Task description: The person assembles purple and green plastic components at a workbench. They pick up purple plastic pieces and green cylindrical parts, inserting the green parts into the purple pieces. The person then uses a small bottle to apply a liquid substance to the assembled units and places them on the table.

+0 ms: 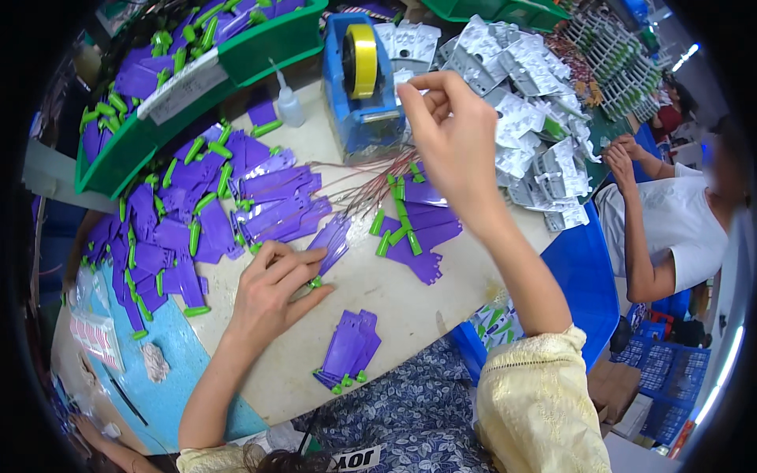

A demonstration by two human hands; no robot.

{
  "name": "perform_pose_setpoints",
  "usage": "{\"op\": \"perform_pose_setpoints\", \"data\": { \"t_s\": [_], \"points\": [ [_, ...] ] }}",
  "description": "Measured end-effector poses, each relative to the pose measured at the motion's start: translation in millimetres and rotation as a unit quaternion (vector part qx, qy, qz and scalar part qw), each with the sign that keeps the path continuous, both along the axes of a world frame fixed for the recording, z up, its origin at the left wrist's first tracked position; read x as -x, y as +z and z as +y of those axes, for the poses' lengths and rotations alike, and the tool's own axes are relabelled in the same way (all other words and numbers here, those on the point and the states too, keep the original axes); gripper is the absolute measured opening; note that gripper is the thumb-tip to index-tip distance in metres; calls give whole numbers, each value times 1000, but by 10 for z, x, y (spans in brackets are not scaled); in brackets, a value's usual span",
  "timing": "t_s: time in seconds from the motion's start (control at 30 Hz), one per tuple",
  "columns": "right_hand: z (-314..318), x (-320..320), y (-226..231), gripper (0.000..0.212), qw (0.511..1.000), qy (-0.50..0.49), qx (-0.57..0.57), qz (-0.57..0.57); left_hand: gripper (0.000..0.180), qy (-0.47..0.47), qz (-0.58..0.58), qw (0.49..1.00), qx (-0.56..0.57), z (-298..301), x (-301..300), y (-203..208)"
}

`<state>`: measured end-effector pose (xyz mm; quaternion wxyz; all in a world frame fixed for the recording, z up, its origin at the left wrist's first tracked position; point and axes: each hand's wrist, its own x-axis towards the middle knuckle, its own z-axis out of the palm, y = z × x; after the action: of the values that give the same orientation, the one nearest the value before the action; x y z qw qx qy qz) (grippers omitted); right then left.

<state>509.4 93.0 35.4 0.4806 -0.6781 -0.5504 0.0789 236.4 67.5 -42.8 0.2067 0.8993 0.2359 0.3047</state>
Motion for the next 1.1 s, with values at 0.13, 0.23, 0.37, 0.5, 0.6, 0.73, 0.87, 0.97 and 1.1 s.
{"op": "perform_pose_setpoints", "data": {
  "t_s": [0.13, 0.23, 0.37, 0.5, 0.6, 0.73, 0.87, 0.97, 1.1],
  "points": [
    [209, -161, 84, 32, 942, 58, 200, 262, 26, -19, -14, 1000, 4, 38, -47, -14],
    [11, -73, 59, 29, 891, 25, 150, 428, 27, -15, -22, 1000, 9, 47, -77, -27],
    [-36, -33, -3, 26, 949, 26, 274, 154, 30, -3, -8, 1000, 18, 10, -47, -8],
    [-324, 133, -54, 15, 946, 155, 238, 155, 63, 18, -29, 997, 65, 25, -57, -10],
    [-718, 468, -253, 9, 914, 310, 207, 161, 84, 30, -18, 995, 94, 28, -26, -10],
    [-708, 563, -494, 21, 912, 332, 233, 65, 71, 43, -49, 995, 73, -19, -55, -32],
    [-716, 591, -498, 21, 920, 328, 212, 22, 47, 84, -69, 993, 42, -196, -65, -91],
    [-696, 584, -528, 11, 953, 265, 124, -79, 48, 86, -32, 996, 14, -228, -75, -131],
    [-485, 610, -389, 12, 954, 206, 216, 6, 62, 97, 9, 992, 83, -201, -106, -4]
  ]
}}
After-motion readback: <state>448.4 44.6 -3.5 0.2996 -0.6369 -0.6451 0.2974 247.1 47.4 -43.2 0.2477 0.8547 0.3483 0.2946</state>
